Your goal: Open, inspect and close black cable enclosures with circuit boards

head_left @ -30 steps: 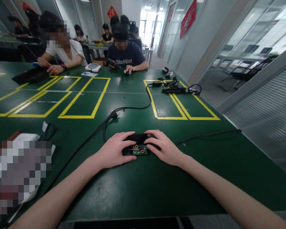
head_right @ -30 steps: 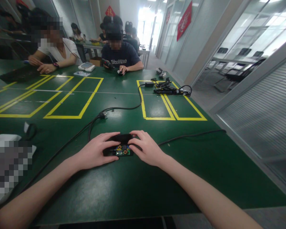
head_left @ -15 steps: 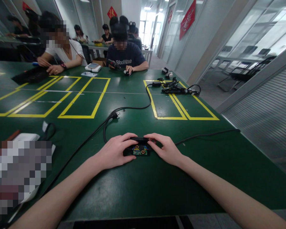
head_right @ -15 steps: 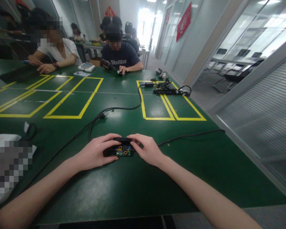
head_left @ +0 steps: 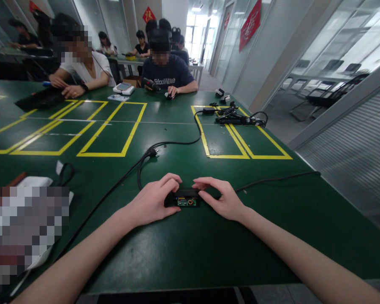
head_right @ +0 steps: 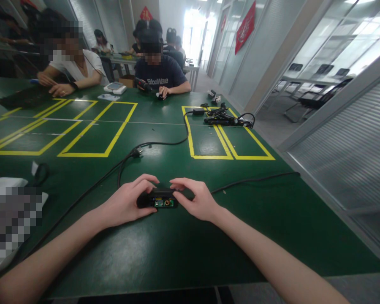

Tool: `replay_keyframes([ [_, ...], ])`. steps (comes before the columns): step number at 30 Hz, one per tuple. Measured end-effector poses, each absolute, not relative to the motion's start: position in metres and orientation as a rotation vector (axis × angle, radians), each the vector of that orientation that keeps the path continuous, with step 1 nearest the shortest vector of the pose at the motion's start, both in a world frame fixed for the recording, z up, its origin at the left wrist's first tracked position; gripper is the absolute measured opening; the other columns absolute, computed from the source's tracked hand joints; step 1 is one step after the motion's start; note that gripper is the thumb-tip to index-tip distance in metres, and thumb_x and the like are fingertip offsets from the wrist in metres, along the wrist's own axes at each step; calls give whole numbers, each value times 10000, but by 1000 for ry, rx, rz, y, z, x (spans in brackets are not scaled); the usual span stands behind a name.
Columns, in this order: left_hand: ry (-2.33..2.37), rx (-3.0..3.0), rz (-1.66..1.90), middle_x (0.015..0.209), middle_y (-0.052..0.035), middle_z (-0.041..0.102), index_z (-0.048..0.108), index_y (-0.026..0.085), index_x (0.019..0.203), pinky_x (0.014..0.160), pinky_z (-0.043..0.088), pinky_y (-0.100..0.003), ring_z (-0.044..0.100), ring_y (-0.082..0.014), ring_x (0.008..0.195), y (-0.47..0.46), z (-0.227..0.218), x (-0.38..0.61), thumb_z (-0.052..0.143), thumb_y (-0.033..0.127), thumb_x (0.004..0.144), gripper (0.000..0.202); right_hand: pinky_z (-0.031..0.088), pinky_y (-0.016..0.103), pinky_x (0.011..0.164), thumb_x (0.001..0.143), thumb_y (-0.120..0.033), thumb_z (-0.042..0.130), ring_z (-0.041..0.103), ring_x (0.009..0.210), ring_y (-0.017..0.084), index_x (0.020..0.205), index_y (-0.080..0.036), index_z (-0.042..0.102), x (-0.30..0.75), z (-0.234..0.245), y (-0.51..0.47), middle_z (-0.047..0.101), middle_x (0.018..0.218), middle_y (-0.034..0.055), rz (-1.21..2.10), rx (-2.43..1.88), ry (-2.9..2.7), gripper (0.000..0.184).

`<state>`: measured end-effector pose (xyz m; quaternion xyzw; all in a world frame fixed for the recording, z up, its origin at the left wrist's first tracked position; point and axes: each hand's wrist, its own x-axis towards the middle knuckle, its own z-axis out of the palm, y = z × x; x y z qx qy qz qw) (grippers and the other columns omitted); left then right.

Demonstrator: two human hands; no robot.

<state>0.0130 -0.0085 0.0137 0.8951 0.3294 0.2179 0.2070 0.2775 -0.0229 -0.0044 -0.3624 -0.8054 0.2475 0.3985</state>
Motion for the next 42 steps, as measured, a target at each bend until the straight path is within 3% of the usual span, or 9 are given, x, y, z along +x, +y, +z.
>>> replay_keyframes([
  [6,889,2481,531,1257,-49,652,547,259,1242,834,566,-310,701,-219,1045,-10,14,14,745,142,819,482,601,331,887,1034,-202,562,769,859,171,1227,-211,648,280,-1,-22,803,917,35,584,-823,-2032,212],
  [11,834,2542,529,1156,-50,719,624,219,1085,906,540,-345,688,-234,1067,-7,13,14,770,165,825,303,591,335,832,997,-220,601,717,929,194,1141,-201,686,280,0,-21,739,1028,89,529,-777,-2213,167],
  [17,856,2556,514,1055,-43,744,631,212,1024,868,525,-356,690,-236,1003,-5,13,15,740,213,855,201,568,404,902,918,-234,686,694,1052,250,1212,-207,632,277,-6,-21,721,1156,119,444,-808,-2378,300],
  [29,882,2482,526,1020,-30,721,620,218,1013,835,518,-339,667,-230,976,-4,11,16,746,178,797,253,523,374,800,870,-246,739,678,934,240,1135,-197,642,278,-2,-19,732,1039,96,368,-812,-2452,287],
  [36,914,2579,522,995,-50,703,564,216,955,807,511,-348,647,-238,933,-7,5,24,675,204,776,211,549,382,827,818,-225,788,679,975,247,1150,-200,638,279,-3,-19,722,1085,107,389,-821,-2462,365],
  [42,989,2687,462,911,-48,660,525,219,933,799,514,-364,618,-251,879,-8,3,35,647,229,739,229,566,385,849,818,-177,726,687,993,250,1170,-213,621,278,-4,-20,717,1100,104,421,-862,-2445,370],
])
